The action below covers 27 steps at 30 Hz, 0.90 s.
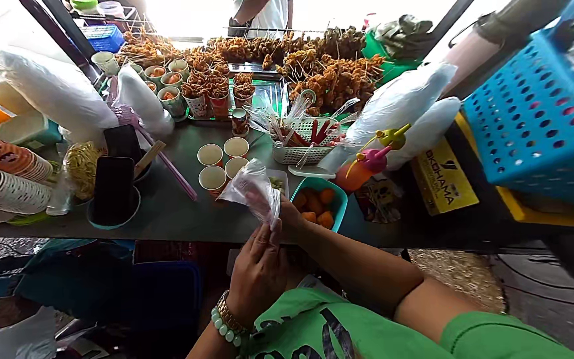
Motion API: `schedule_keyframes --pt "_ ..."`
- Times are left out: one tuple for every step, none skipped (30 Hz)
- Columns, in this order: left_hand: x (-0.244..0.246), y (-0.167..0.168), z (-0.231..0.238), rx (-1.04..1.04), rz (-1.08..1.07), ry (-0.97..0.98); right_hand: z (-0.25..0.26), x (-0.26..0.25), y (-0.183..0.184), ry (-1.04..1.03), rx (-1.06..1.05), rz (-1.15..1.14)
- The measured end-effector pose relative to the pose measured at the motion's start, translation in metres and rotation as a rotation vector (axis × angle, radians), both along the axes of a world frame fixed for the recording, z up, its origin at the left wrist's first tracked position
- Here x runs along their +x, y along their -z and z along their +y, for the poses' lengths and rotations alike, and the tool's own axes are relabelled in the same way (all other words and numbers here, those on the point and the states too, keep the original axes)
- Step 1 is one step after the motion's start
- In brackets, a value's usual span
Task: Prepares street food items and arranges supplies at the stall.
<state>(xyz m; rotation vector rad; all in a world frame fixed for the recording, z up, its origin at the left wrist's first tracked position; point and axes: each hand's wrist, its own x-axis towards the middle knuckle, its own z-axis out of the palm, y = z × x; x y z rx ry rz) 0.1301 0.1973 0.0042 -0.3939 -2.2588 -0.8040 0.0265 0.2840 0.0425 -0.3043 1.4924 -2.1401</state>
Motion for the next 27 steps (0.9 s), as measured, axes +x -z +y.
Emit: schedule_keyframes --pt "-0.004 -0.002 -0.001 0.008 0.003 0.026 0.003 -0.008 0.002 -0.082 0.159 0.105" --pt "-0.006 -0.003 -0.002 0.021 -0.011 0.055 0.008 -0.018 0.000 -0.173 0.361 0.253" --pt "-0.008 -0.003 -0.003 0.038 -0.036 0.086 0.012 -0.027 -0.006 -0.247 0.560 0.437" --pt "-0.011 0.001 -0.005 0.057 -0.062 0.117 0.016 -0.037 -0.010 -0.292 0.719 0.668" --pt "-0.014 0.007 -0.008 0.069 -0.093 0.142 0.020 -0.048 -0.012 -0.322 0.833 0.857" --pt "-0.018 0.016 -0.013 0.065 -0.127 0.147 0.021 -0.060 -0.016 -0.370 0.940 0.950" --pt "-0.023 0.027 -0.018 0.057 -0.167 0.129 0.022 -0.070 -0.019 -0.410 1.032 0.979" --pt "-0.029 0.041 -0.023 0.077 -0.226 0.103 0.022 -0.079 -0.022 -0.461 1.134 0.971" --pt "-0.035 0.054 -0.029 0.139 -0.306 0.078 0.019 -0.084 -0.025 -0.527 1.228 0.943" --pt "-0.041 0.066 -0.034 0.215 -0.385 0.043 0.016 -0.089 -0.023 -0.613 1.306 0.909" --pt "-0.049 0.076 -0.038 0.281 -0.454 0.000 0.011 -0.093 -0.015 -0.725 1.385 0.864" --pt "-0.058 0.082 -0.041 0.322 -0.526 -0.032 0.005 -0.098 -0.004 -0.834 1.449 0.823" --pt "-0.066 0.085 -0.043 0.336 -0.603 -0.047 -0.001 -0.101 0.008 -0.913 1.509 0.791" --pt "-0.076 0.088 -0.045 0.332 -0.669 -0.050 -0.007 -0.104 0.018 -0.955 1.555 0.757" --pt "-0.084 0.090 -0.045 0.320 -0.724 -0.049 -0.012 -0.106 0.028 -0.968 1.578 0.737" --pt "-0.091 0.092 -0.044 0.313 -0.758 -0.051 -0.015 -0.108 0.036 -0.969 1.580 0.726" --pt "-0.097 0.095 -0.044 0.320 -0.764 -0.061 -0.018 -0.108 0.041 -0.968 1.578 0.724" --pt "-0.100 0.098 -0.043 0.335 -0.746 -0.077 -0.021 -0.107 0.042 -0.968 1.579 0.729" --pt "-0.103 0.101 -0.043 0.353 -0.727 -0.089 -0.024 -0.106 0.042 -0.972 1.583 0.730" --pt "-0.104 0.102 -0.042 0.364 -0.711 -0.087 -0.026 -0.104 0.041 -0.977 1.588 0.732" --pt "-0.104 0.104 -0.042 0.365 -0.680 -0.074 -0.027 -0.104 0.042 -0.979 1.591 0.743" --pt "-0.103 0.105 -0.042 0.354 -0.667 -0.063 -0.028 -0.104 0.042 -0.976 1.590 0.748" --pt "-0.102 0.105 -0.042 0.346 -0.665 -0.054 -0.027 -0.105 0.044 -0.973 1.579 0.752" --pt "-0.102 0.105 -0.042 0.341 -0.668 -0.048 -0.026 -0.106 0.046 -0.965 1.564 0.751" --pt "-0.101 0.106 -0.043 0.343 -0.666 -0.045 -0.024 -0.108 0.049 -0.954 1.548 0.756" --pt "-0.101 0.107 -0.043 0.350 -0.658 -0.044 -0.024 -0.110 0.053 -0.938 1.532 0.772" --pt "-0.101 0.109 -0.043 0.356 -0.642 -0.045 -0.024 -0.112 0.056 -0.921 1.517 0.796"
